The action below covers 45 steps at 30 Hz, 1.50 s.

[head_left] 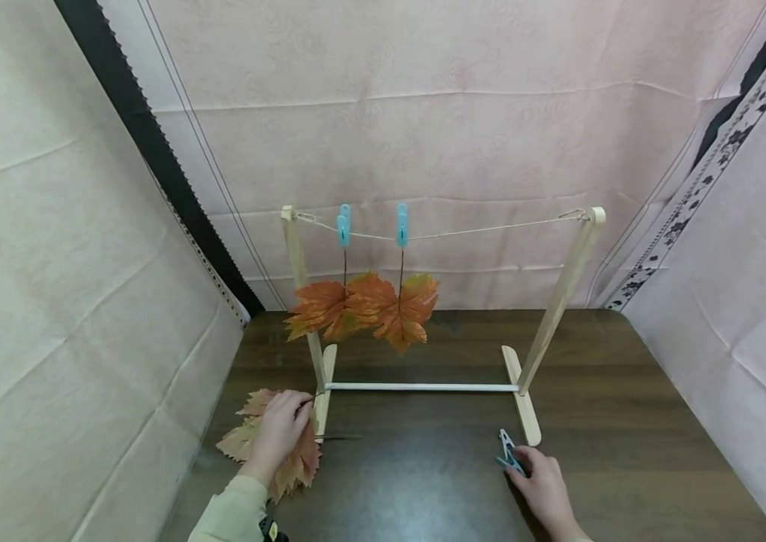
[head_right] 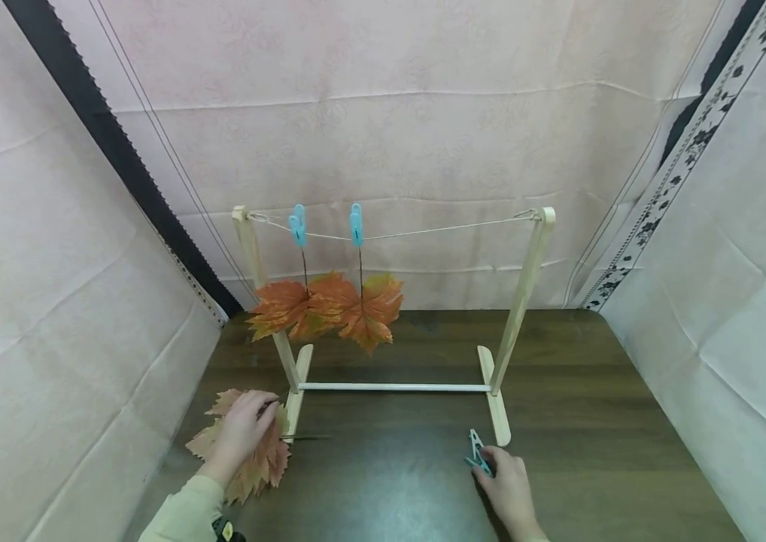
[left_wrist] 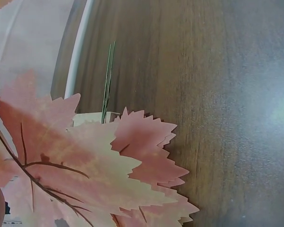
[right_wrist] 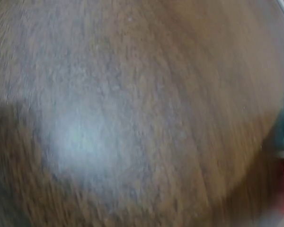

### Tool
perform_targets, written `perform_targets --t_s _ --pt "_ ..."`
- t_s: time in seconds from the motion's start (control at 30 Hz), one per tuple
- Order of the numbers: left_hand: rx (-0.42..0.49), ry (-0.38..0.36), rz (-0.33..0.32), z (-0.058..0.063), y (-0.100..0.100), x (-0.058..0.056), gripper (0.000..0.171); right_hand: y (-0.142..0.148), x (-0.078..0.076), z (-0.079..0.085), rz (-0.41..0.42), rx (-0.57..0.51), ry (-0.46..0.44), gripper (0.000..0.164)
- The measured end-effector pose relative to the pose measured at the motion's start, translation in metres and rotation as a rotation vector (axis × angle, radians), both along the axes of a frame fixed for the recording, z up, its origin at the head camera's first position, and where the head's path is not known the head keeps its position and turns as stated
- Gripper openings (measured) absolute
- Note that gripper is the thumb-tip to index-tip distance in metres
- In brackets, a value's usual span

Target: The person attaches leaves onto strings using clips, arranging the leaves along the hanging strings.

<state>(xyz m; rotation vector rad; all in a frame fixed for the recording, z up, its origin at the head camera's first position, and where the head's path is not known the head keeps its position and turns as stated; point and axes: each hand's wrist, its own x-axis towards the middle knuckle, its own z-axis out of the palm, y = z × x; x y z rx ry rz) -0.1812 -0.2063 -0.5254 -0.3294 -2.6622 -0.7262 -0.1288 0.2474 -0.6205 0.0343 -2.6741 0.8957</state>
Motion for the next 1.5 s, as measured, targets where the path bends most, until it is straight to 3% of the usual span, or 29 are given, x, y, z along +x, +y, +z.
perform_targets --t_s 0.3,0.57,0.87,1.13,1.27,1.5 --pt "0.006 0.007 0.001 0.008 0.002 -0.005 0.005 -0.015 -0.004 -0.006 0.001 0.142 0.042 0.038" --pt "0.001 0.068 -0.012 0.034 0.009 -0.008 0.008 -0.026 -0.006 -0.005 0.010 0.127 0.047 0.035" --pt "0.089 0.153 -0.038 0.061 0.018 -0.007 0.015 -0.030 -0.019 0.020 0.008 -0.150 -0.066 0.031" --pt "0.189 0.119 -0.051 0.082 0.034 -0.003 0.012 -0.035 -0.031 0.058 -0.079 -0.387 -0.163 0.035" --pt "0.220 0.097 -0.064 0.090 0.043 -0.003 0.011 -0.034 -0.040 0.079 -0.109 -0.501 -0.142 0.035" --pt "0.276 0.031 -0.139 0.098 0.055 -0.003 0.010 -0.032 -0.051 0.115 -0.068 -0.631 -0.071 0.036"
